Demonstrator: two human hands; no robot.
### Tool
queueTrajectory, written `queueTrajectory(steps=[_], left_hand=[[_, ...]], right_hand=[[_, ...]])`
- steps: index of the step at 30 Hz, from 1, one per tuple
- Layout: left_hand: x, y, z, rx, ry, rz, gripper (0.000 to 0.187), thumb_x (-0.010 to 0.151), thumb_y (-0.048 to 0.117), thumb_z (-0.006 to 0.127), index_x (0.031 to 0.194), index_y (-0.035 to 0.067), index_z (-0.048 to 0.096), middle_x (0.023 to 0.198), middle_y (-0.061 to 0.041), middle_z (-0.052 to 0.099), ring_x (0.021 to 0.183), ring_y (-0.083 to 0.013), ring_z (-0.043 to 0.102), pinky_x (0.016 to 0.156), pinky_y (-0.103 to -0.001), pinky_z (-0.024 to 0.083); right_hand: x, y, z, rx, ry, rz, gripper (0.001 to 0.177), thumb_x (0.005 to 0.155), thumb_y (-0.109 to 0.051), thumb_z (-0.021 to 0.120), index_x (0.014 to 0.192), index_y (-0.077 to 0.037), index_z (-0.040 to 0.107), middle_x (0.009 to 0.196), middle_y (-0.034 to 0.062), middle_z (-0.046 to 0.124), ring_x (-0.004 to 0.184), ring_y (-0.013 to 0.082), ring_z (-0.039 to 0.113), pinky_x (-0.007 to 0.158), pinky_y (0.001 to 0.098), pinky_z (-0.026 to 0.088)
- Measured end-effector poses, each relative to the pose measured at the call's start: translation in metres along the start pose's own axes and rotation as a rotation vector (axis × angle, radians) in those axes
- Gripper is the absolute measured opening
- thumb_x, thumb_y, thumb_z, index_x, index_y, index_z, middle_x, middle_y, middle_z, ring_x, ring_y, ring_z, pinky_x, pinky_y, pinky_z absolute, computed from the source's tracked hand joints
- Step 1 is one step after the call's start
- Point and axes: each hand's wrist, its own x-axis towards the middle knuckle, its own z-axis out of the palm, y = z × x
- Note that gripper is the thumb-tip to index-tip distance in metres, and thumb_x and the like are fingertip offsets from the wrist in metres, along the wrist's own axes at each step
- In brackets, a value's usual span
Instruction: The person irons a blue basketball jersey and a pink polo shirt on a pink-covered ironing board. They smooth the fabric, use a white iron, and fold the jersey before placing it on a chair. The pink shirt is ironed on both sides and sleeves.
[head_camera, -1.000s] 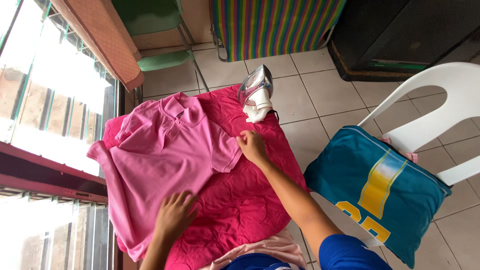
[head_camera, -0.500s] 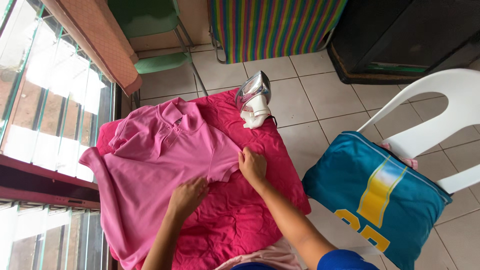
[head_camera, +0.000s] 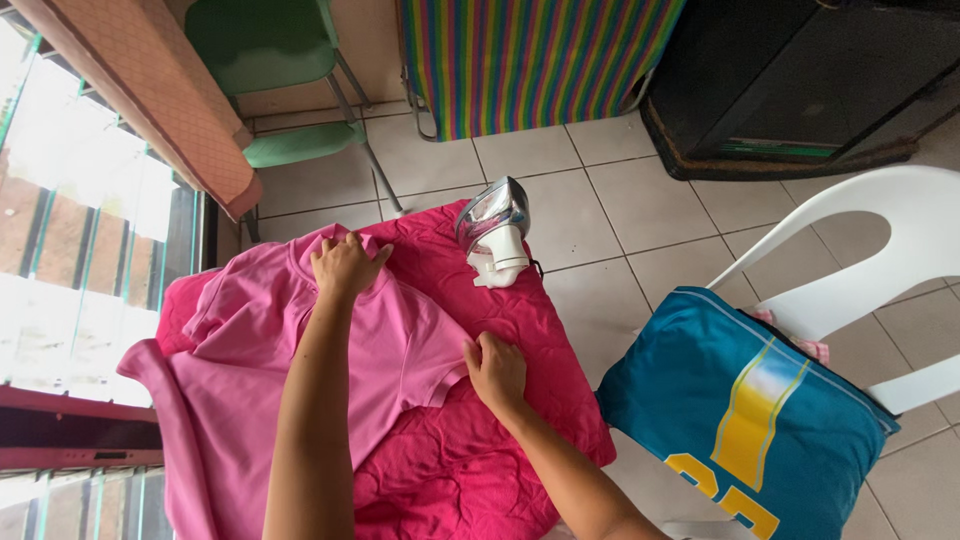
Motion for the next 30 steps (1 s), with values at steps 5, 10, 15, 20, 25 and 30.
queueTrajectory(steps=[5, 10, 15, 20, 25, 30], left_hand=[[0.019, -0.013, 0.018, -0.035, -0.287, -0.026, 0.036, 0.090, 0.054, 0.068, 0.111, 0.026, 0.076, 0.106, -0.004, 0.076, 0.112, -0.0255, 0.068, 0.106, -0.050, 0.041], [0.016, -0.033, 0.057, -0.353, 0.237, 0.261, 0.026, 0.090, 0.041, 0.072, 0.104, 0.018, 0.074, 0.104, -0.007, 0.075, 0.106, -0.0345, 0.061, 0.087, -0.054, 0.036], [0.004, -0.035, 0.058, -0.419, 0.185, 0.132, 0.026, 0.096, 0.042, 0.070, 0.109, 0.020, 0.074, 0.082, -0.002, 0.074, 0.083, -0.0247, 0.069, 0.095, -0.046, 0.041], [0.013, -0.021, 0.055, -0.281, 0.329, 0.296, 0.025, 0.100, 0.046, 0.068, 0.111, 0.025, 0.076, 0.089, 0.000, 0.075, 0.068, -0.0220, 0.068, 0.082, -0.037, 0.046], [0.018, -0.012, 0.034, 0.032, 0.028, 0.177, 0.038, 0.108, 0.055, 0.053, 0.132, 0.031, 0.070, 0.070, -0.003, 0.071, 0.058, -0.0205, 0.066, 0.085, -0.039, 0.051], [0.008, -0.012, 0.017, 0.179, 0.426, 0.393, 0.060, 0.098, 0.060, 0.045, 0.147, 0.028, 0.054, 0.082, -0.006, 0.072, 0.069, -0.0227, 0.070, 0.090, -0.049, 0.043]], right_hand=[[0.002, -0.005, -0.008, 0.076, 0.018, -0.019, 0.025, 0.093, -0.024, 0.068, 0.078, -0.008, 0.056, 0.069, 0.0092, 0.064, 0.061, 0.0315, 0.063, 0.062, 0.0455, 0.049], [0.001, -0.002, -0.005, 0.046, -0.009, 0.039, 0.027, 0.097, -0.022, 0.065, 0.077, -0.009, 0.055, 0.068, 0.0088, 0.064, 0.062, 0.0321, 0.063, 0.063, 0.0455, 0.049], [-0.001, -0.001, -0.001, -0.004, 0.003, 0.033, 0.027, 0.097, -0.021, 0.063, 0.075, -0.008, 0.053, 0.067, 0.0110, 0.062, 0.061, 0.0339, 0.062, 0.061, 0.0463, 0.049], [-0.003, 0.004, 0.006, -0.016, -0.049, 0.089, 0.026, 0.100, -0.020, 0.061, 0.078, -0.008, 0.053, 0.065, 0.0110, 0.062, 0.058, 0.0319, 0.064, 0.061, 0.0459, 0.051], [-0.003, 0.006, 0.009, -0.003, -0.039, 0.085, 0.013, 0.097, -0.016, 0.062, 0.090, -0.008, 0.054, 0.067, 0.0112, 0.065, 0.061, 0.0325, 0.067, 0.057, 0.0463, 0.053], [0.000, 0.006, 0.009, -0.025, -0.053, 0.088, 0.014, 0.097, -0.018, 0.064, 0.090, -0.009, 0.055, 0.067, 0.0112, 0.067, 0.061, 0.0335, 0.069, 0.056, 0.0474, 0.053]])
